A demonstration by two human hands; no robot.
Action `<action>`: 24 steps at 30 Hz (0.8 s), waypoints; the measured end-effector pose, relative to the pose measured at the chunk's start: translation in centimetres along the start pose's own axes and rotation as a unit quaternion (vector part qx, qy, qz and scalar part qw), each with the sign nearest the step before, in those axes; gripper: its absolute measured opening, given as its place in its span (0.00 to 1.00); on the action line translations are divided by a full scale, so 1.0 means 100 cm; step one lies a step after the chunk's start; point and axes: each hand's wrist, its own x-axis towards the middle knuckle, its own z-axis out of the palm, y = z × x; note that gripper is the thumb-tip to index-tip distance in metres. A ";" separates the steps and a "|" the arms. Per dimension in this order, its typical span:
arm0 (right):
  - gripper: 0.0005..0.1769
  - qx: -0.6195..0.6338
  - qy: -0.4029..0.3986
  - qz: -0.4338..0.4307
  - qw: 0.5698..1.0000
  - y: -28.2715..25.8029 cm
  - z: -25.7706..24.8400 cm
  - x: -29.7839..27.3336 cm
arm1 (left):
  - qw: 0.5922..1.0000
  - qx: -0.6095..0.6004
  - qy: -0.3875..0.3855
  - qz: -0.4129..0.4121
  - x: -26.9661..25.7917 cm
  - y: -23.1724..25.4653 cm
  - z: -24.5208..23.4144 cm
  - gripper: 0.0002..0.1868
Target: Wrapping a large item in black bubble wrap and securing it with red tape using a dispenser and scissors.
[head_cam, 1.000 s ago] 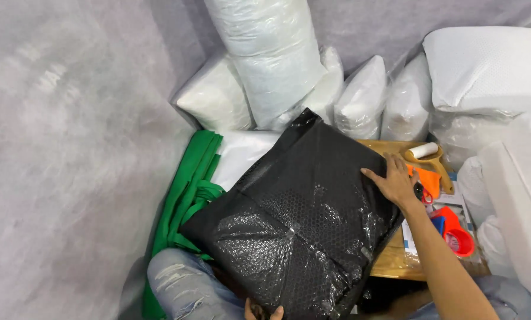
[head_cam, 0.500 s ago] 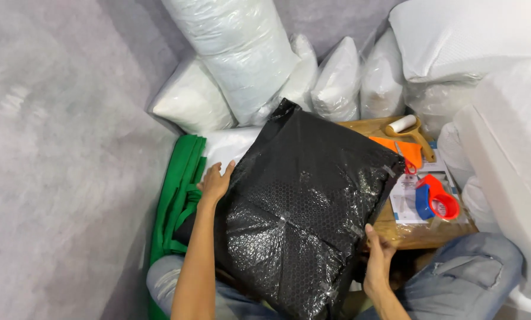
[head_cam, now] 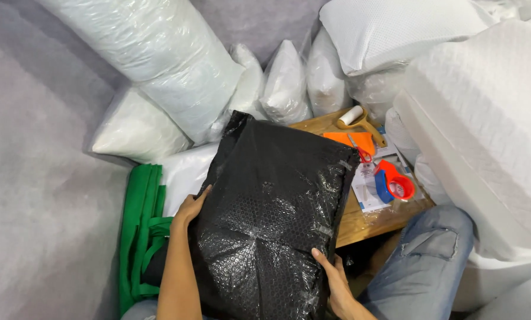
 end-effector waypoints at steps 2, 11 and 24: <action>0.45 -0.008 0.002 -0.002 1.000 -0.001 0.000 -0.004 | 0.999 -0.042 -0.024 -0.008 -0.022 0.015 -0.007 0.50; 0.50 -0.070 -0.054 0.011 0.996 -0.001 -0.001 -0.011 | 0.992 -0.120 -0.033 0.033 -0.018 0.020 -0.004 0.27; 0.28 -0.020 -0.078 -0.016 0.997 -0.041 0.009 -0.029 | 0.969 -0.094 0.209 0.096 -0.062 0.013 -0.025 0.28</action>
